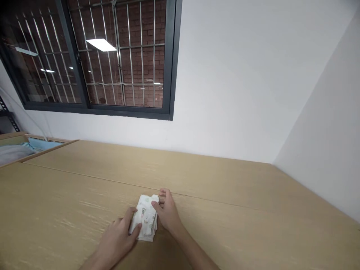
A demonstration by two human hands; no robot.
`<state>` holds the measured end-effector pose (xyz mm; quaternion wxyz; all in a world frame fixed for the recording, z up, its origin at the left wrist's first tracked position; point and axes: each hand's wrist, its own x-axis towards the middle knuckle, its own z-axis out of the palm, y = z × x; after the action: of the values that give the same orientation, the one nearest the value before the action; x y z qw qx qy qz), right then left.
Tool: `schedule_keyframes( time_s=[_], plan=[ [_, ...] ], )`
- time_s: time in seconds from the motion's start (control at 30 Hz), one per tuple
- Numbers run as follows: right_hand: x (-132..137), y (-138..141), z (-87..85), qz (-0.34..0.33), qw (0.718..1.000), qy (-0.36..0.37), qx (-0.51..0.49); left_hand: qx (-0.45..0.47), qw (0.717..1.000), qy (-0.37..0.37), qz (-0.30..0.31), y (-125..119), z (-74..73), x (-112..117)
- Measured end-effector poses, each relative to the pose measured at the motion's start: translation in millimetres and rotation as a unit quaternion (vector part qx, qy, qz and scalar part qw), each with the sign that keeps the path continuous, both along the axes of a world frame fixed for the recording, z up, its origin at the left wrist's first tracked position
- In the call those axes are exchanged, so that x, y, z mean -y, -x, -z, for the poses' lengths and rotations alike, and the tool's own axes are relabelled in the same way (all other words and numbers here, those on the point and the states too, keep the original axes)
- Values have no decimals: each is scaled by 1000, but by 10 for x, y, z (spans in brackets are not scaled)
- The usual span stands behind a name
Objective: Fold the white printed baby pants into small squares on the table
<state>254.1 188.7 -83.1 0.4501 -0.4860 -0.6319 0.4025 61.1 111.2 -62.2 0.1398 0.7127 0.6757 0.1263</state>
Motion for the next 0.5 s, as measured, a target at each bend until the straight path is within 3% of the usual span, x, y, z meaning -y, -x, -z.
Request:
schedule_keyframes(
  time_s=[0.13, 0.23, 0.3, 0.37, 0.5],
  plan=[
    [101, 13, -138, 27, 989, -97, 108, -22, 993, -107, 34, -15, -155, 121],
    [264, 13, -381, -52, 964, -177, 191, 14, 977, -174, 123, -45, -156, 202],
    [397, 25, -561, -147, 942, -197, 228, 20, 962, -189, 198, -84, -23, 224],
    [526, 54, -703, -232, 919, -202, 248, 7, 948, -195, 253, -137, 209, 212],
    [667, 131, -746, -337, 888, -192, 248, -6, 939, -217, 266, -251, 726, 154]
  ],
)
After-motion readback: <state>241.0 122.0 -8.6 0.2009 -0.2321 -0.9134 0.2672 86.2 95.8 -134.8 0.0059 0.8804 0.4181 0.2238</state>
